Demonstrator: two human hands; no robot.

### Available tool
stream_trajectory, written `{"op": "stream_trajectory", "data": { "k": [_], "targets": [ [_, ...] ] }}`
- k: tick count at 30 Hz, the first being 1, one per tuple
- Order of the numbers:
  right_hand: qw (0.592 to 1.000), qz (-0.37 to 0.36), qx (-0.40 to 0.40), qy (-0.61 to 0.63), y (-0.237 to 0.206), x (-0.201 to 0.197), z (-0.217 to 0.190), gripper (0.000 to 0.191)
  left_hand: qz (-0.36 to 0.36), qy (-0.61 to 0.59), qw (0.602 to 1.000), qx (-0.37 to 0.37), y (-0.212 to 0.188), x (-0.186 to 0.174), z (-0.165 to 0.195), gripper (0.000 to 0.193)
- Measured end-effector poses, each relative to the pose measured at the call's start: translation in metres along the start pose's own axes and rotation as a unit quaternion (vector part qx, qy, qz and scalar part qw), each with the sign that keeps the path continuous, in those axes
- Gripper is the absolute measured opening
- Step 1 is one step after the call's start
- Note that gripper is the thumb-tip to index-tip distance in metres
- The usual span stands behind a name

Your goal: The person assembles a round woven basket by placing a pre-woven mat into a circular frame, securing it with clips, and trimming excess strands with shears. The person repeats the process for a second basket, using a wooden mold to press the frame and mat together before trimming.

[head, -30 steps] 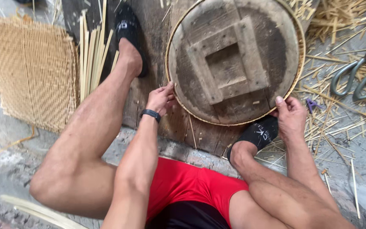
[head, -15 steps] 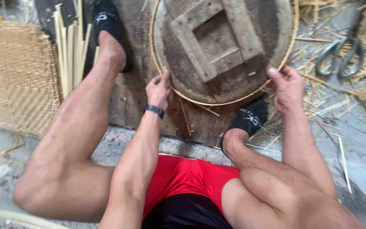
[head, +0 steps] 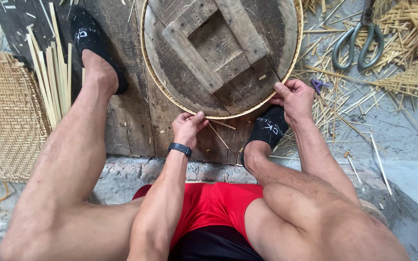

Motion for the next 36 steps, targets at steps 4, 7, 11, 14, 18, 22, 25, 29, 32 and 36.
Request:
{"op": "stream_trajectory", "data": {
  "k": [4, 7, 11, 14, 18, 22, 25, 29, 32, 36],
  "targets": [
    [0.977, 0.039, -0.12, -0.17, -0.015, 0.016, -0.053, 0.04, 0.046, 0.115, 0.992, 0.029, -0.002, -0.005, 0.026, 0.042],
    [0.866, 0.051, -0.304, -0.394, -0.041, 0.054, -0.111, 0.062, 0.104, -0.045, 0.991, 0.074, 0.009, -0.023, 0.052, 0.037],
    [0.719, -0.151, -0.498, -0.461, -0.057, 0.169, -0.126, 0.088, 0.021, -0.121, 0.992, 0.022, 0.029, -0.021, 0.055, 0.041],
    [0.636, -0.266, -0.384, -0.614, -0.034, 0.233, -0.085, 0.1, -0.01, -0.135, 0.991, 0.02, 0.032, -0.018, 0.05, 0.045],
    [0.735, -0.256, -0.305, -0.548, -0.014, 0.253, -0.065, 0.093, 0.01, -0.186, 0.982, 0.026, 0.033, -0.018, 0.042, 0.048],
    [0.815, -0.257, -0.26, -0.45, -0.023, 0.243, -0.073, 0.093, -0.047, -0.17, 0.981, 0.079, 0.03, -0.018, 0.036, 0.047],
    [0.841, -0.249, -0.261, -0.404, -0.039, 0.231, -0.102, 0.092, -0.029, -0.193, 0.971, 0.138, 0.029, -0.031, 0.03, 0.037],
    [0.878, -0.207, -0.331, -0.277, -0.073, 0.196, -0.171, 0.088, -0.01, -0.174, 0.975, 0.139, 0.02, -0.034, 0.029, 0.043],
    [0.868, -0.133, -0.432, -0.205, -0.096, 0.142, -0.231, 0.084, 0.005, -0.157, 0.98, 0.123, 0.009, -0.024, 0.042, 0.044],
    [0.928, -0.076, -0.343, -0.125, -0.091, 0.051, -0.267, 0.078, 0.052, -0.101, 0.97, 0.214, -0.011, -0.012, 0.075, 0.043]
  ]
}}
Point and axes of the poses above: each hand's wrist, its own y-axis towards the middle knuckle, its own x-axis out of the palm, z = x × y, the point moved 7 cm from there along y, towards the middle knuckle, and after that the axes turned 8 degrees about -x, right-handed, at the moved point
